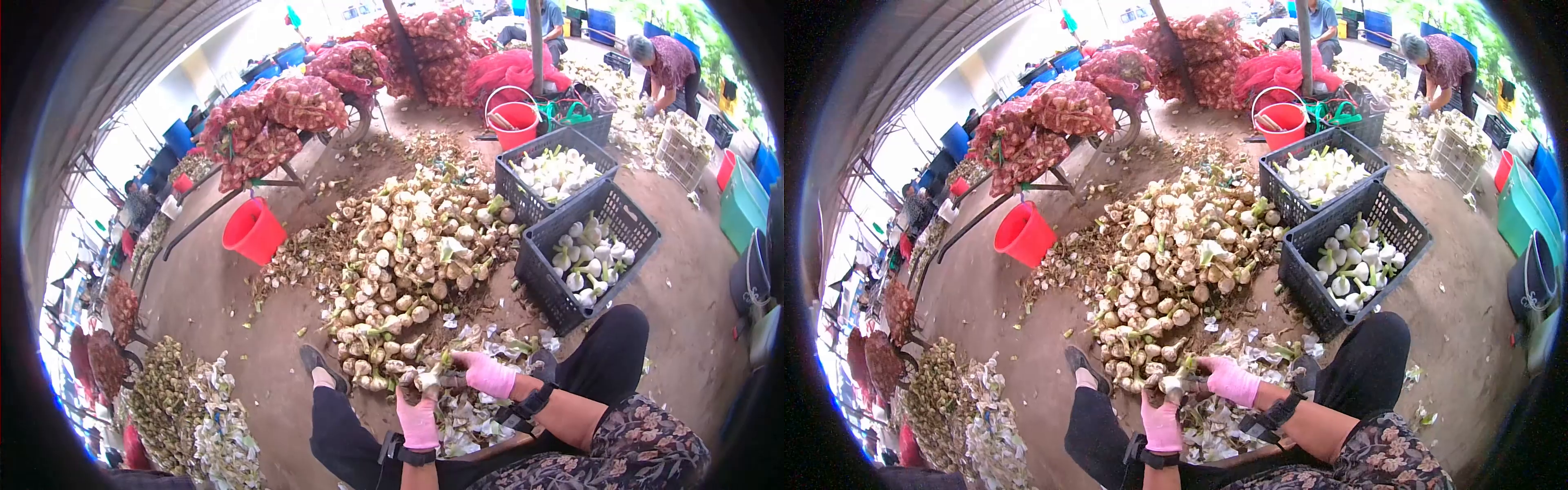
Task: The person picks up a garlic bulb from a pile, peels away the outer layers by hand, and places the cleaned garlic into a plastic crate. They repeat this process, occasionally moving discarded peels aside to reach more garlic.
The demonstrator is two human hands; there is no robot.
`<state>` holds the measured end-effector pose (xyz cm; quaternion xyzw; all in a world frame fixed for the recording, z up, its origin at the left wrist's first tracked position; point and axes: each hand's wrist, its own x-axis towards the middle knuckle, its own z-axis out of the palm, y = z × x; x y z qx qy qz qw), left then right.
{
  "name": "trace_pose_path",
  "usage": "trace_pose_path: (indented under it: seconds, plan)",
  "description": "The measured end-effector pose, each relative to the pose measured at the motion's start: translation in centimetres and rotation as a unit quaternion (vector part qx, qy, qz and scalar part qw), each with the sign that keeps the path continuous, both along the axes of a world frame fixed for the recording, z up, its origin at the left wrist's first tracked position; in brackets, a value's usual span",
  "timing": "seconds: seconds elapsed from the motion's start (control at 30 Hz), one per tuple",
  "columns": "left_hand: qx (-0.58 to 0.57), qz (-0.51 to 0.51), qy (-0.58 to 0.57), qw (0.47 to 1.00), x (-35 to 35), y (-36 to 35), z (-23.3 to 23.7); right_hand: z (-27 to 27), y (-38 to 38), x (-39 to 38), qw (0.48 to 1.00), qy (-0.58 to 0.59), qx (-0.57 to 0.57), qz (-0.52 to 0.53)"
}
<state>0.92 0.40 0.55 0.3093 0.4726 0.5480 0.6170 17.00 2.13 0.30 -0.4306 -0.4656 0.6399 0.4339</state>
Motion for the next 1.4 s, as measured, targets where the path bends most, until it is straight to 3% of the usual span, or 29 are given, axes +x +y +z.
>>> trace_pose_path:
  seconds: [0.1,0.13,0.17,0.2,0.3,0.33,0.4,0.53,0.6,0.7,0.77,0.87,0.93,1.0,1.07,1.13,1.2,1.27,1.33,1.4]
  plan:
    - [0.042,-0.038,0.049,0.997,0.4,-0.9,1.7,1.9,-0.3,0.2,0.998,-0.052,-0.038,-0.008]
    - [0.065,-0.046,0.096,0.992,0.6,-1.2,2.1,3.3,-0.4,0.3,0.993,-0.067,-0.097,0.003]
    - [0.069,-0.047,0.073,0.994,0.6,-1.2,2.3,4.0,-0.4,0.2,0.985,-0.081,-0.155,0.015]
    - [0.07,-0.05,0.073,0.994,0.4,-1.3,2.4,2.9,-0.3,-0.2,0.985,-0.08,-0.154,0.012]
    - [0.058,-0.02,0.033,0.998,-0.1,-1.4,2.5,0.5,-0.2,-1.1,1.0,-0.019,0.007,-0.015]
    - [0.058,-0.02,0.032,0.998,-0.2,-1.4,2.7,0.3,-0.2,-1.1,1.0,-0.019,0.007,-0.016]
    - [-0.002,-0.036,-0.072,0.997,-0.4,-1.4,3.0,0.1,-0.1,-1.3,0.997,-0.072,0.024,-0.017]
    - [0.026,-0.071,0.013,0.997,-0.6,-1.6,2.3,1.8,-0.8,-0.4,0.994,-0.105,0.006,-0.027]
    - [0.021,-0.076,0.005,0.997,-0.6,-1.8,2.3,1.6,-0.9,-0.1,0.984,-0.169,0.048,-0.007]
    - [-0.004,-0.099,0.004,0.995,-0.9,-2.2,3.3,2.0,-0.8,0.2,0.982,-0.178,0.049,0.029]
    - [-0.065,-0.085,-0.116,0.987,-1.0,-2.3,3.7,1.9,-0.9,-0.2,0.988,-0.149,0.047,0.016]
    - [-0.064,-0.051,-0.181,0.98,-0.7,-2.4,3.3,2.0,-1.1,-0.4,0.999,-0.053,-0.006,-0.004]
    - [-0.028,-0.044,-0.154,0.987,-0.4,-2.7,2.4,1.8,-1.1,-0.4,0.998,0.014,-0.055,-0.01]
    - [0.051,-0.09,0.11,0.989,-0.2,-3.0,2.4,1.1,-1.1,0.0,0.995,-0.03,-0.094,-0.029]
    - [0.042,-0.103,0.127,0.986,-0.8,-3.0,0.9,0.6,-1.4,-0.1,0.994,-0.091,-0.056,-0.023]
    - [0.023,-0.097,0.074,0.992,-1.0,-3.0,-0.4,-0.2,-1.6,-0.7,0.98,-0.183,0.037,-0.067]
    - [0.001,-0.102,0.048,0.994,-0.8,-3.0,0.0,0.0,-1.5,-1.1,0.97,-0.225,0.048,-0.081]
    - [-0.073,-0.107,-0.144,0.981,-0.7,-3.0,0.9,-0.9,-1.9,-1.5,0.952,-0.266,0.086,-0.124]
    - [-0.105,-0.116,-0.206,0.966,-1.0,-3.7,0.6,-1.3,-1.7,-1.8,0.92,-0.334,0.101,-0.179]
    - [-0.146,-0.195,-0.162,0.956,-0.1,-5.7,0.5,-3.5,0.1,-0.3,0.914,-0.332,0.032,-0.231]
